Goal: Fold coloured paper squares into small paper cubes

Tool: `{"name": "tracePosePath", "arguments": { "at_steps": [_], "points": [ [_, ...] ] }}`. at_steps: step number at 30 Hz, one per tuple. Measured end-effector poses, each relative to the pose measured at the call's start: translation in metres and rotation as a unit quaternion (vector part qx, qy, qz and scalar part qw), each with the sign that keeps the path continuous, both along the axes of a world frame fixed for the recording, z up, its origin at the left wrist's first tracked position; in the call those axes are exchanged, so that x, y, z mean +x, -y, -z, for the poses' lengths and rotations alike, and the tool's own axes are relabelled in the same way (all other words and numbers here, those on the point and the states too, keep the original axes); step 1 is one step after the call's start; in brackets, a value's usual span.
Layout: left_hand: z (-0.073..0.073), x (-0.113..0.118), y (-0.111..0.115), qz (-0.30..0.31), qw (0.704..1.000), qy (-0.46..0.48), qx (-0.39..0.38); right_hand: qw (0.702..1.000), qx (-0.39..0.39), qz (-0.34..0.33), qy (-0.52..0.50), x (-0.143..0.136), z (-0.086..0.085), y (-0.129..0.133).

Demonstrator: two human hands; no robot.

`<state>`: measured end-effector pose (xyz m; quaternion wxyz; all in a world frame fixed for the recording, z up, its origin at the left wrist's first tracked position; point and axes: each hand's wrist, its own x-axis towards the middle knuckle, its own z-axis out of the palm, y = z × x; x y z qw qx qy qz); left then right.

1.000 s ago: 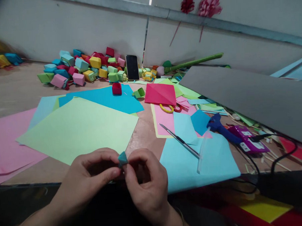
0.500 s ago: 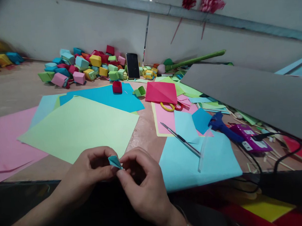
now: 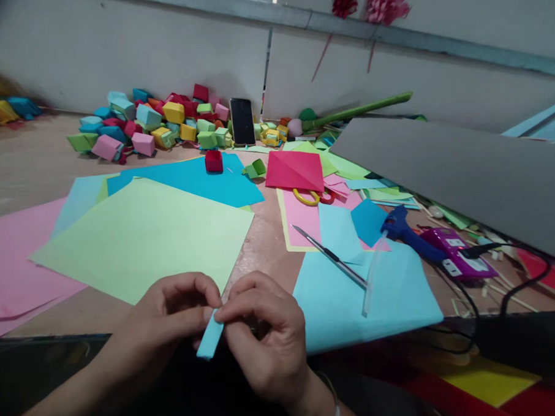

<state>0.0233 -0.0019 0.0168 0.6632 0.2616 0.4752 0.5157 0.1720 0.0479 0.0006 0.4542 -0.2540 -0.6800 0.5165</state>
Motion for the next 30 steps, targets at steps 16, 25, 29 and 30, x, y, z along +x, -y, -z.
{"name": "tracePosePath", "arguments": {
  "at_steps": [16,25,29,30],
  "points": [
    [-0.006,0.005,0.006,-0.071,0.923,-0.347,0.148,0.996,0.019,0.020,0.082,0.000,-0.006,0.002],
    [0.001,0.006,0.006,-0.081,0.916,-0.362,0.154,0.994,0.032,0.035,0.100,-0.005,0.002,0.003],
    [-0.003,0.001,0.001,-0.054,0.975,-0.205,0.067,0.986,0.144,-0.002,0.086,0.004,0.002,-0.006],
    [-0.003,0.000,0.000,-0.048,0.983,-0.168,0.051,0.978,0.186,-0.007,0.091,0.006,0.003,-0.007]
  ]
}}
